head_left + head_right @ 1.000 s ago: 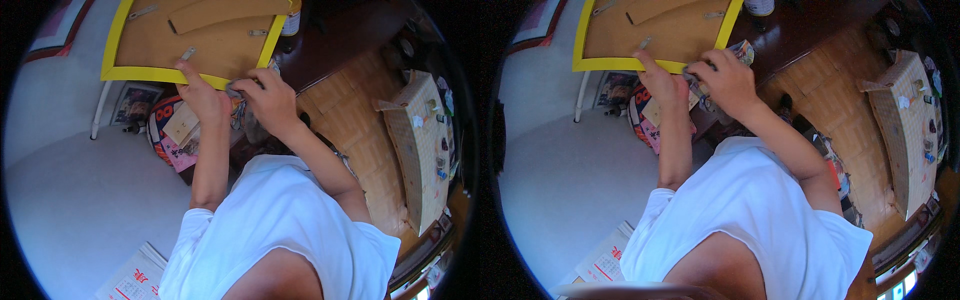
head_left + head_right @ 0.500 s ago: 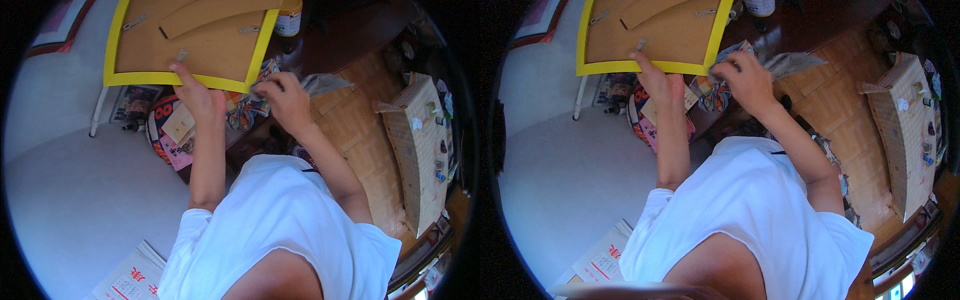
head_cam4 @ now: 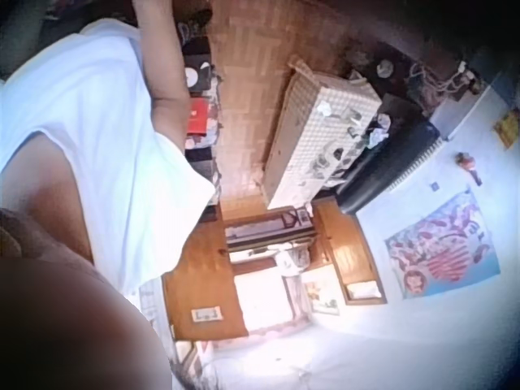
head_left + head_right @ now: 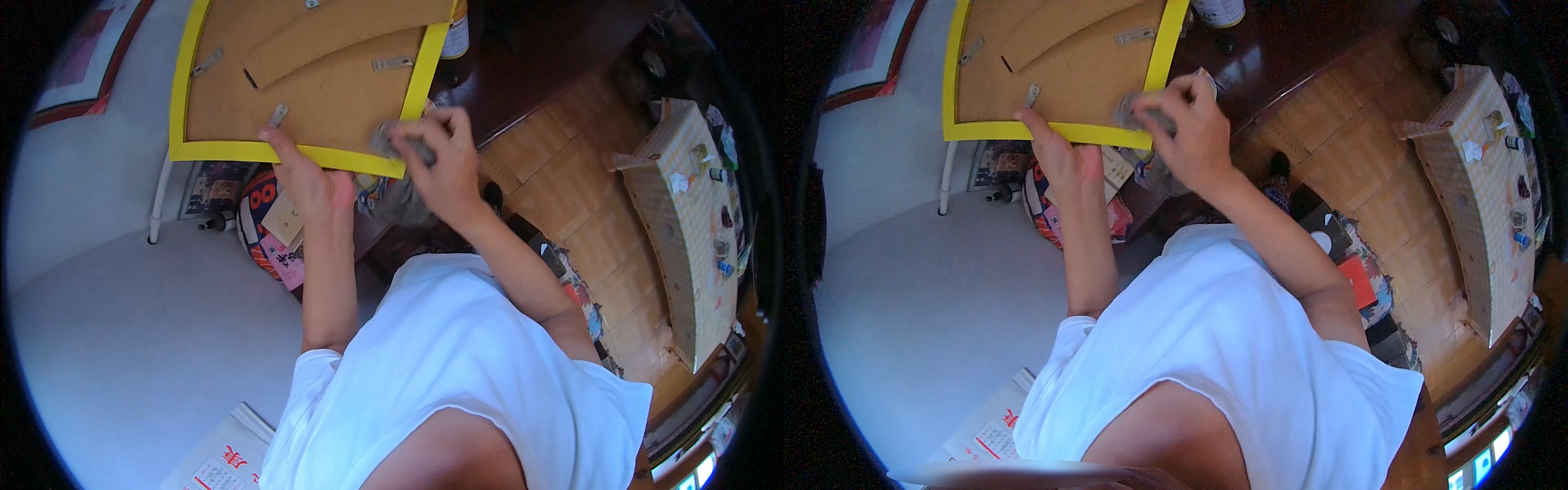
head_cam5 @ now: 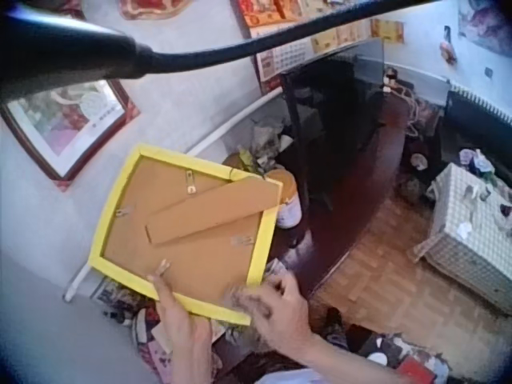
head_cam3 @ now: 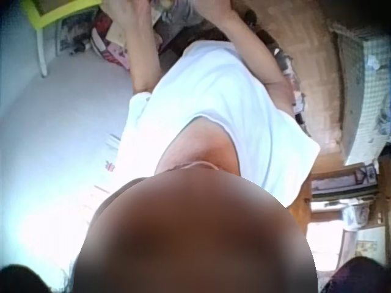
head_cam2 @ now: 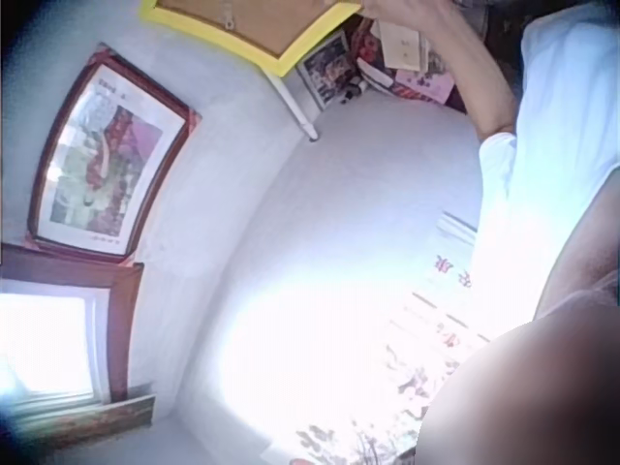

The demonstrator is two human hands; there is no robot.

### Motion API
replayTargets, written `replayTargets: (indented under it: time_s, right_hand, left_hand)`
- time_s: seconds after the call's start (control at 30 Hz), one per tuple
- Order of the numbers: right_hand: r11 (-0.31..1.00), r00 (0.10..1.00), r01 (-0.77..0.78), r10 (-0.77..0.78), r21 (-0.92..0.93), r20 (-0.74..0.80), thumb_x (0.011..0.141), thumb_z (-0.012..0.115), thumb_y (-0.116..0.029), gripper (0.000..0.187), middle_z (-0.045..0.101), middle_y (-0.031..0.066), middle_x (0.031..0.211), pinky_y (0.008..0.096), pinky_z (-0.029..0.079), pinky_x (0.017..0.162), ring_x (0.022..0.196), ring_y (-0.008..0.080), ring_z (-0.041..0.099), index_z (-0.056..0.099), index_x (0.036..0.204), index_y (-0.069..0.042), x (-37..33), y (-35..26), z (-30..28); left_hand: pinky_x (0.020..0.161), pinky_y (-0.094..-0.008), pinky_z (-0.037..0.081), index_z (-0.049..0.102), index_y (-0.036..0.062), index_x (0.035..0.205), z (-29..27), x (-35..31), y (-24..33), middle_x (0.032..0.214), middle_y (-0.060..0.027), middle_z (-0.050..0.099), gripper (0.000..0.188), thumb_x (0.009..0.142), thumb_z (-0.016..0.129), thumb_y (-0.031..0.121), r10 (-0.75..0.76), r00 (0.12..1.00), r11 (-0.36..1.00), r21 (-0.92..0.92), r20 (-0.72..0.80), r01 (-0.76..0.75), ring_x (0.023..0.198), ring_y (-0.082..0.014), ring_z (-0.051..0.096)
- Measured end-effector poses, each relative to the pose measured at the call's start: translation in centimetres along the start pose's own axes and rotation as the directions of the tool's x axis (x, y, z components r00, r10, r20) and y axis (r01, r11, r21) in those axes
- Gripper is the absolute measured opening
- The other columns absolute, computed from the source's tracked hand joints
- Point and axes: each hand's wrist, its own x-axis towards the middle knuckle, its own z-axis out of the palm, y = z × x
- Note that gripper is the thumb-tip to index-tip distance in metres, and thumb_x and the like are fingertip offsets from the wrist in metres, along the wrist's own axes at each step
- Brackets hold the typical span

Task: The person wipes the back and front of a yellow picture frame with a cloth. They rotate the frame to clean all sides and the glass surface, then place it on the table.

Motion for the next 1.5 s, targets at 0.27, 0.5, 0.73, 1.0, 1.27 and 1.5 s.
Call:
replayTargets:
  time_s: [0.27, 0.5, 0.73, 1.0, 1.27, 1.5]
  right_hand:
    - [0.988, 0.971, -0.069, 0.099, 0.140, -0.220, 0.092, 0.074, -0.023, 0.014, 0.059, 0.0114, 0.099, 0.0377, 0.049, 0.085, 0.099, 0.0278, 0.060, 0.074, 0.102, -0.012, 6.3, 5.0, -0.4]
    - [0.972, 0.989, -0.151, 0.149, 0.182, 0.026, 0.086, 0.078, -0.014, 0.016, 0.052, 0.0092, 0.097, 0.0356, 0.050, 0.080, 0.092, 0.0268, 0.059, 0.074, 0.101, -0.015, -2.6, -1.5, 2.6]
    - [0.999, 0.999, -0.033, 0.032, 0.043, 0.024, 0.083, 0.081, -0.020, 0.017, 0.052, 0.0070, 0.094, 0.0362, 0.052, 0.070, 0.085, 0.0250, 0.061, 0.076, 0.099, -0.018, -0.3, -1.1, 1.7]
    - [0.967, 0.975, 0.221, -0.222, -0.129, 0.014, 0.077, 0.079, -0.012, 0.020, 0.056, 0.0042, 0.089, 0.0370, 0.051, 0.067, 0.086, 0.0255, 0.061, 0.073, 0.095, -0.020, 1.1, -1.6, 2.5]
    - [0.996, 1.000, 0.015, -0.016, 0.091, 0.019, 0.083, 0.077, -0.008, 0.016, 0.054, 0.0084, 0.096, 0.0358, 0.051, 0.076, 0.091, 0.0266, 0.061, 0.071, 0.097, -0.014, -0.5, 1.9, 0.4]
    - [0.771, 0.953, -0.249, 0.303, 0.586, 0.005, 0.098, 0.068, -0.020, 0.015, 0.060, 0.0070, 0.112, 0.0340, 0.038, 0.104, 0.115, 0.0210, 0.052, 0.065, 0.106, -0.008, 2.8, 0.5, 2.0]
  left_hand:
    - [0.113, -0.0482, 0.044, 0.036, 0.0100, 0.150, -0.2, -1.4, -0.4, 0.148, -0.0108, 0.049, 0.066, 0.102, 0.054, 0.051, -0.051, 0.998, 0.999, -0.013, -0.039, 0.050, 0.135, -0.0277, 0.049]
    - [0.110, -0.0458, 0.045, 0.041, 0.0079, 0.146, -0.2, 1.5, -1.5, 0.145, -0.0112, 0.051, 0.063, 0.103, 0.053, 0.052, 0.037, 0.999, 0.997, -0.065, -0.019, -0.038, 0.131, -0.0259, 0.053]
    - [0.109, -0.0443, 0.047, 0.041, 0.0078, 0.146, 0.0, 2.4, -1.4, 0.143, -0.0111, 0.053, 0.063, 0.103, 0.052, 0.052, 0.089, 0.994, 0.995, -0.032, -0.066, -0.091, 0.128, -0.0266, 0.055]
    - [0.104, -0.0426, 0.050, 0.041, 0.0074, 0.145, 0.5, 1.8, -1.4, 0.140, -0.0116, 0.054, 0.061, 0.104, 0.053, 0.050, 0.095, 0.992, 0.995, -0.005, -0.077, -0.096, 0.123, -0.0259, 0.058]
    - [0.112, -0.0457, 0.044, 0.038, 0.0087, 0.148, -0.1, 2.7, -1.1, 0.145, -0.0105, 0.050, 0.062, 0.104, 0.051, 0.051, 0.070, 0.992, 0.995, -0.062, -0.107, -0.077, 0.132, -0.0278, 0.052]
    - [0.114, -0.0475, 0.043, 0.036, 0.0091, 0.150, 0.2, 2.6, -1.3, 0.148, -0.0116, 0.049, 0.062, 0.105, 0.047, 0.051, 0.026, 0.998, 0.991, -0.130, -0.057, -0.033, 0.135, -0.0286, 0.050]
